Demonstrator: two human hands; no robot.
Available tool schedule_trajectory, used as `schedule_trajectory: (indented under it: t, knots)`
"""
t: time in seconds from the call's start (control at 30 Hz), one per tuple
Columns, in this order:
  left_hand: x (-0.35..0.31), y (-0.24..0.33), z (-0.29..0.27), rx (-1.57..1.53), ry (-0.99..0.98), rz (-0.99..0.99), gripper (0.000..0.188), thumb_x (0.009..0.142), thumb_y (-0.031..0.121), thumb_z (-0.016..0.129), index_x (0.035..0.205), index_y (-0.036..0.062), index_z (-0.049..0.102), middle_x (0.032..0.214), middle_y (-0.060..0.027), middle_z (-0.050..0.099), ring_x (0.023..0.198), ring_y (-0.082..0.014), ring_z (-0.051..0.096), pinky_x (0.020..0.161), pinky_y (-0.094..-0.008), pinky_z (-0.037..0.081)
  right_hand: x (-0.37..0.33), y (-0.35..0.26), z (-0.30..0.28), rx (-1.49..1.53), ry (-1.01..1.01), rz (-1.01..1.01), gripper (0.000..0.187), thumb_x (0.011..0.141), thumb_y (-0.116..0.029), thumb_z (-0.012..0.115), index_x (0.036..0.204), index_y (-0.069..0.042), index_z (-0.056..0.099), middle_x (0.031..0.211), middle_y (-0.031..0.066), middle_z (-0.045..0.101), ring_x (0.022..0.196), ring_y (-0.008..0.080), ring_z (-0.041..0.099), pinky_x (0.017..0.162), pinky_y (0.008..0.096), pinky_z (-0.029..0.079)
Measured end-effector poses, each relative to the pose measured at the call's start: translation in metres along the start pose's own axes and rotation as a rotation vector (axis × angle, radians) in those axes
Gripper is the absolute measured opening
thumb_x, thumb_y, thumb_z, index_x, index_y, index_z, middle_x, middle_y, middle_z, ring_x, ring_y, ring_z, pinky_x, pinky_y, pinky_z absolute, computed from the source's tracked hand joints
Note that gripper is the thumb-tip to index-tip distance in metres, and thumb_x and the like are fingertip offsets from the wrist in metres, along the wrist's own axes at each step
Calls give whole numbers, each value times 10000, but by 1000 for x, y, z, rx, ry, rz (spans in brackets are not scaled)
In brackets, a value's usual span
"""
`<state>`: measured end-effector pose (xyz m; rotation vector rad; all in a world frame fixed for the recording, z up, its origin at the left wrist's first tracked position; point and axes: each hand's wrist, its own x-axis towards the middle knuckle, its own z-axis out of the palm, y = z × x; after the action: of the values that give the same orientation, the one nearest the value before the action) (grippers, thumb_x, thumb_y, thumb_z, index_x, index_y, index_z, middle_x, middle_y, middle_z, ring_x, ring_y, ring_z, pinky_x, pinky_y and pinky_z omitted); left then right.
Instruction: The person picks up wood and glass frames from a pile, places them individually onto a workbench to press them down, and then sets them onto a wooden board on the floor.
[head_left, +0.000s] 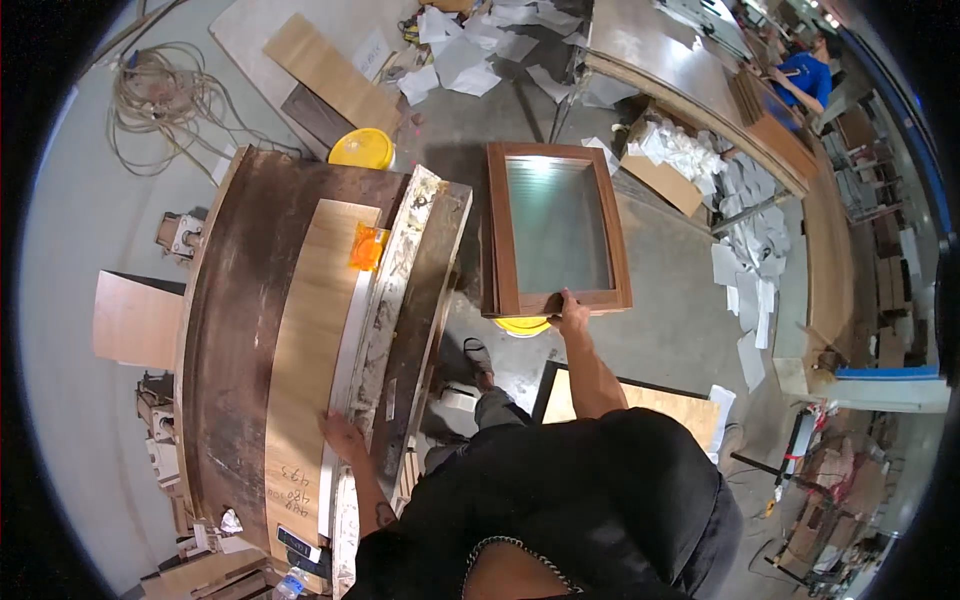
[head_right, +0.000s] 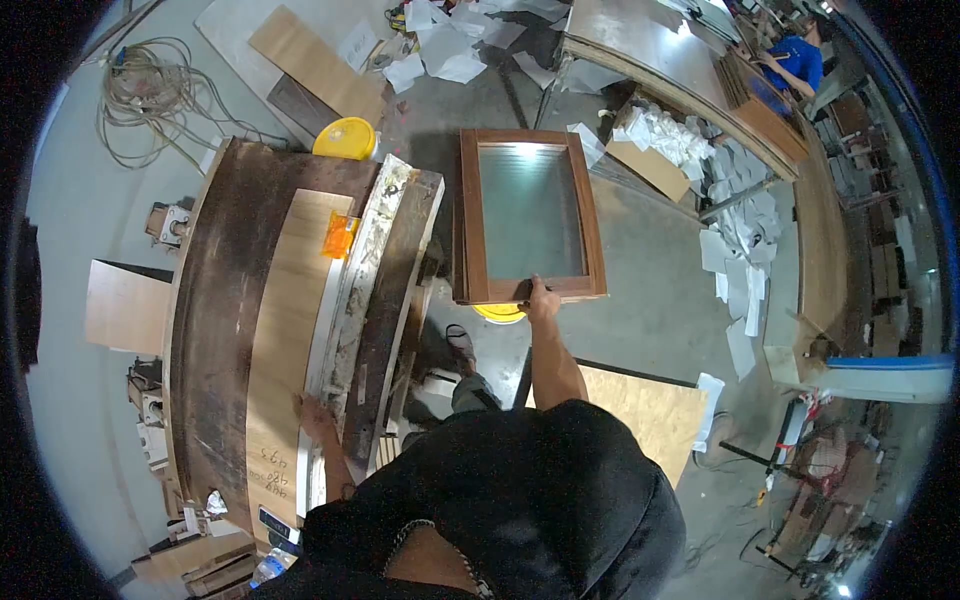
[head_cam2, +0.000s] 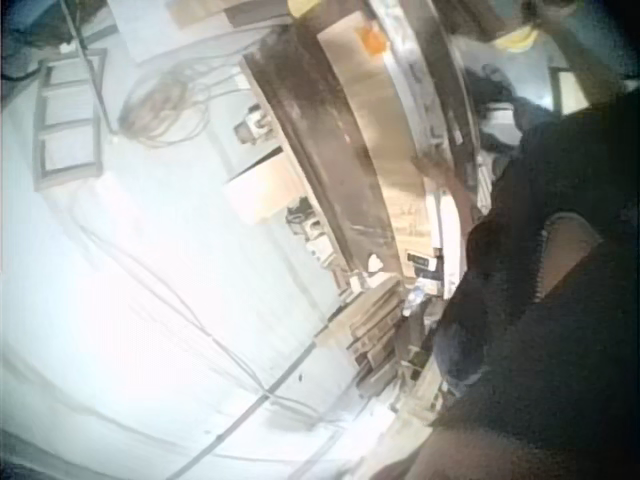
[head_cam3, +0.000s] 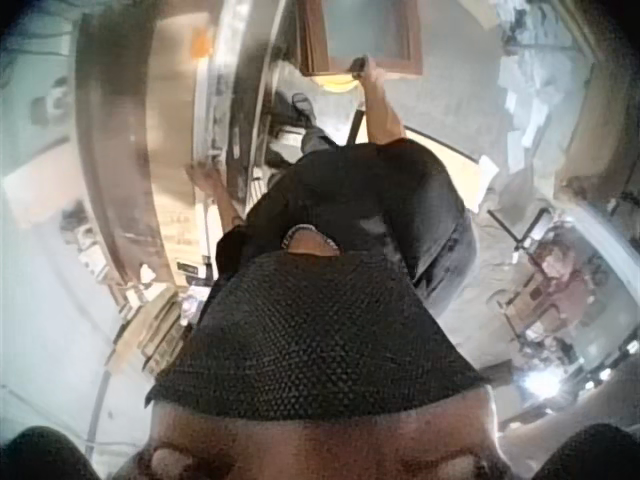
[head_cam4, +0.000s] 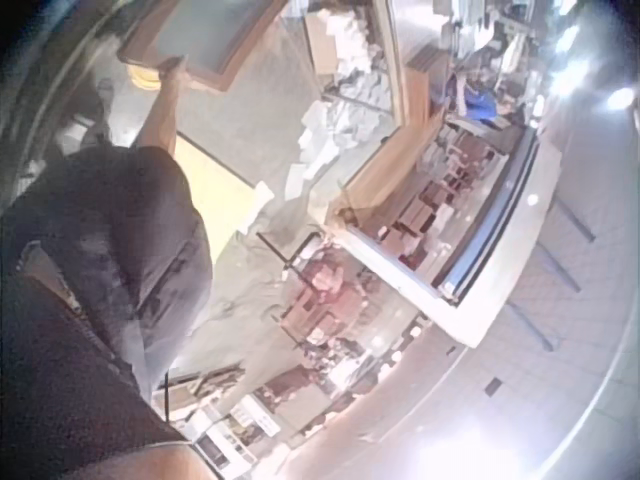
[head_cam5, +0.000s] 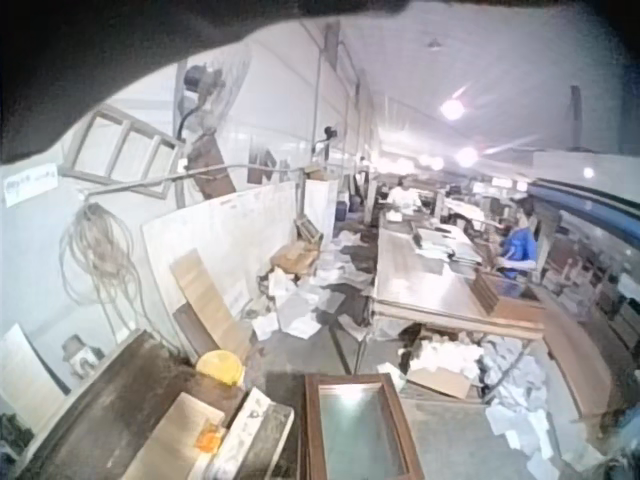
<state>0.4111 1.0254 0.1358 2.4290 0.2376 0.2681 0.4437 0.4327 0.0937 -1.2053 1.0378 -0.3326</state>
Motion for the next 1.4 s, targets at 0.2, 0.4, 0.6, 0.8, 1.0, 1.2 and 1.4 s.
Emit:
schedule_trajectory:
  t: [0.2, 0.4, 0.6, 0.8, 1.0, 1.2, 1.4]
  knots:
    - [-10, 50, 6, -158, 194, -89, 487, 982, 309, 463, 1257, -93, 476, 1188, -285, 539, 1088, -391, 538, 928, -388, 441, -51, 4, -66, 401, 210, 269, 335, 805, -234, 697, 1031, -4, 605, 976, 120, 621, 864, 293, 614, 721, 417, 537]
    - [1, 32, -12, -577, 170, -495, 510, 963, 307, 538, 1281, -81, 448, 1287, -226, 492, 1147, -273, 510, 949, -372, 436, -159, -135, -73, 692, -157, -73, 499, 826, -139, 578, 1293, -79, 413, 1293, 163, 495, 1243, 364, 447, 975, 529, 417]
    - [-2, 70, -26, -610, 286, -303, 451, 948, 244, 575, 1278, -47, 474, 1239, -171, 529, 1145, -239, 510, 967, -338, 416, -183, -232, -47, 572, -289, -270, 617, 757, -17, 508, 1345, -12, 320, 1195, 227, 512, 1102, 441, 546, 928, 580, 458]
    - [44, 52, -129, -735, 22, -44, 442, 996, 358, 439, 1167, -20, 588, 1176, -91, 612, 1071, -199, 570, 914, -324, 435, -302, -275, -52, 184, -655, -490, 757, 744, -155, 617, 1412, 2, 296, 1309, 254, 485, 1095, 415, 570, 783, 494, 568]
    - [150, 109, -250, -1233, -467, -312, 612, 967, 497, 424, 1288, -18, 507, 1226, -126, 571, 1142, -192, 524, 980, -329, 396, -288, -323, 37, 114, -1190, -214, 680, 905, -341, 457, 1435, 29, 244, 1327, 290, 463, 1014, 381, 628, 619, 329, 577]
    - [114, 1, -327, -938, -184, -427, 511, 950, 314, 563, 1313, -34, 476, 1189, -79, 574, 1068, -163, 529, 938, -275, 396, -356, -270, 289, -91, -1261, 32, 637, 966, -527, 308, 1338, -24, 428, 1123, 203, 638, 782, 284, 681, 545, 288, 507]
    - [130, -110, -339, -827, 279, -740, 603, 874, 346, 663, 1283, -69, 506, 1212, -138, 582, 1104, -219, 529, 969, -326, 390, -352, -178, 511, -554, -1345, 24, 571, 907, -499, 540, 1194, -5, 543, 1029, 144, 645, 825, 220, 645, 675, 314, 518]
